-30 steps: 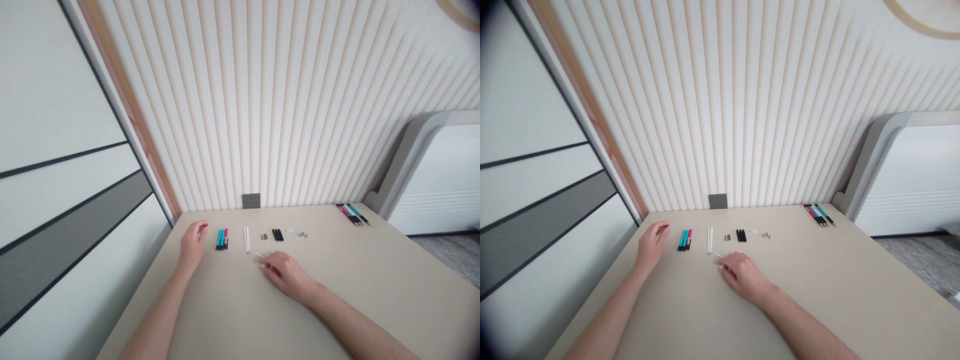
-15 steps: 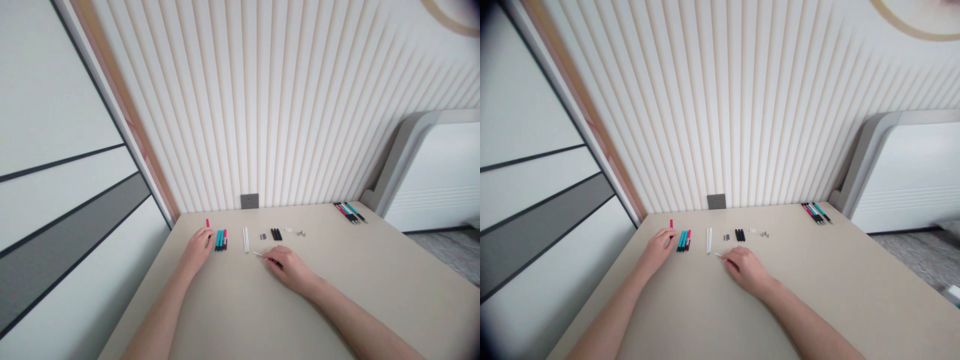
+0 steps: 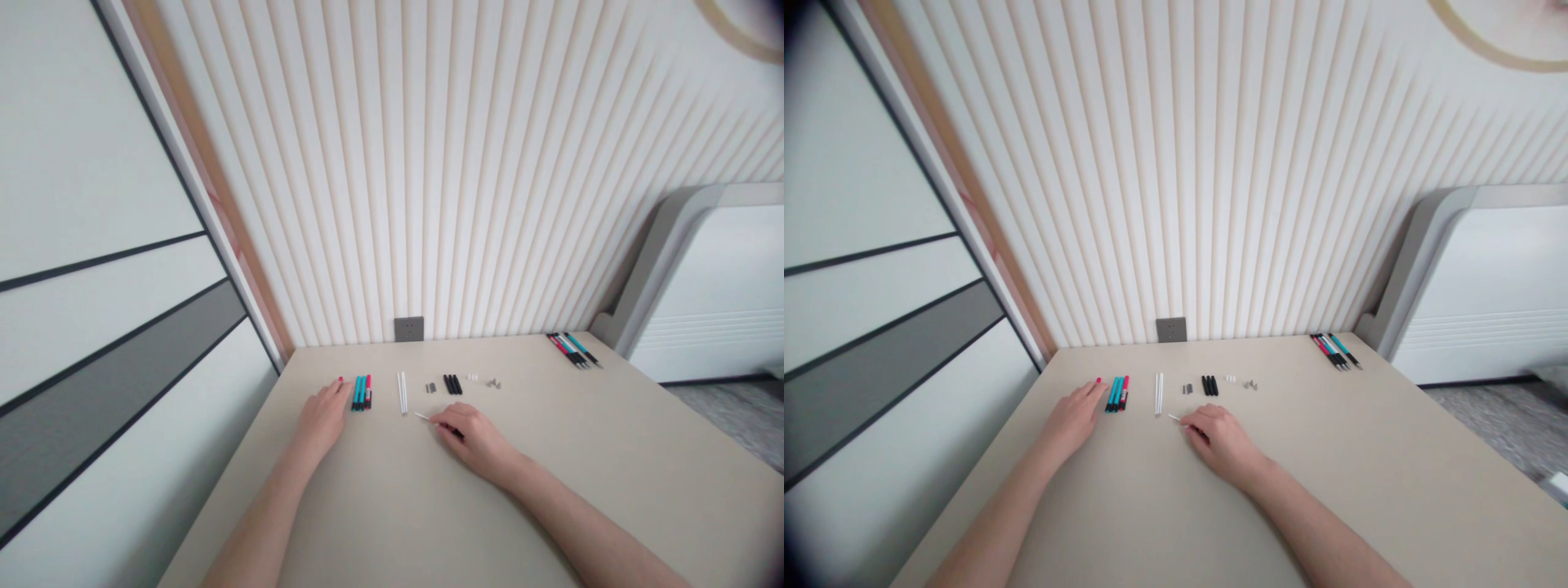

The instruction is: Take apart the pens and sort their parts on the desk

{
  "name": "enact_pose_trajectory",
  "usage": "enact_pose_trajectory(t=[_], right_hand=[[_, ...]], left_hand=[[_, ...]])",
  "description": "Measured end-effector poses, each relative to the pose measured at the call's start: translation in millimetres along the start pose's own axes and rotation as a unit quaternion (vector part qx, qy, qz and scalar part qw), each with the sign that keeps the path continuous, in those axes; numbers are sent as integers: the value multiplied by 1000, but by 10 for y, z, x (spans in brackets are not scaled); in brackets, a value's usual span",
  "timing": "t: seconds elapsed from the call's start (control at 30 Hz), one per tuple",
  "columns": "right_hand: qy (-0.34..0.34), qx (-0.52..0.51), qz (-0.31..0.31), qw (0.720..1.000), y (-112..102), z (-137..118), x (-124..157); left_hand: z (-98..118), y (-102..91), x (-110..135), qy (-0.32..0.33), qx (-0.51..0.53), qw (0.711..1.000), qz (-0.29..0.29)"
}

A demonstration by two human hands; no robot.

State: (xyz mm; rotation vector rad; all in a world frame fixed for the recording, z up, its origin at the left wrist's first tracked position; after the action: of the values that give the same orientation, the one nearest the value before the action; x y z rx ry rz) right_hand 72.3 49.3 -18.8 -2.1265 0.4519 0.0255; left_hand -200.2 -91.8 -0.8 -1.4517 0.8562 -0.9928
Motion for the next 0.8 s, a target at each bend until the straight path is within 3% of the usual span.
enact_pose_trajectory(t=[0.23,0.43,0.8], right_hand=[[1,-2,0,1000,-3,7,5],[-3,-5,2,1000,-9,4,11],[-1,2,26,1000,-1,53,-7]], left_hand=[[-22,-72,44,-27,10,999,14],[-6,-132,79,-48,-7,999,-14],[23,-65,30,-38,-33,999,-10]])
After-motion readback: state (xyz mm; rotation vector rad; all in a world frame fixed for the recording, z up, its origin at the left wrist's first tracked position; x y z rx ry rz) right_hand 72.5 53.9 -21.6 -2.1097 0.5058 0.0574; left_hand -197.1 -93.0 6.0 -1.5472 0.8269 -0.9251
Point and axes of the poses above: each hand's wrist, its own x-axis away from the middle knuckle, its own y-axis out of the palm, z = x × y, the point moved 1 cm from there along -x, towards the middle knuckle, and after that the axes turned 9 degrees about -z, right-handed, at the moved point
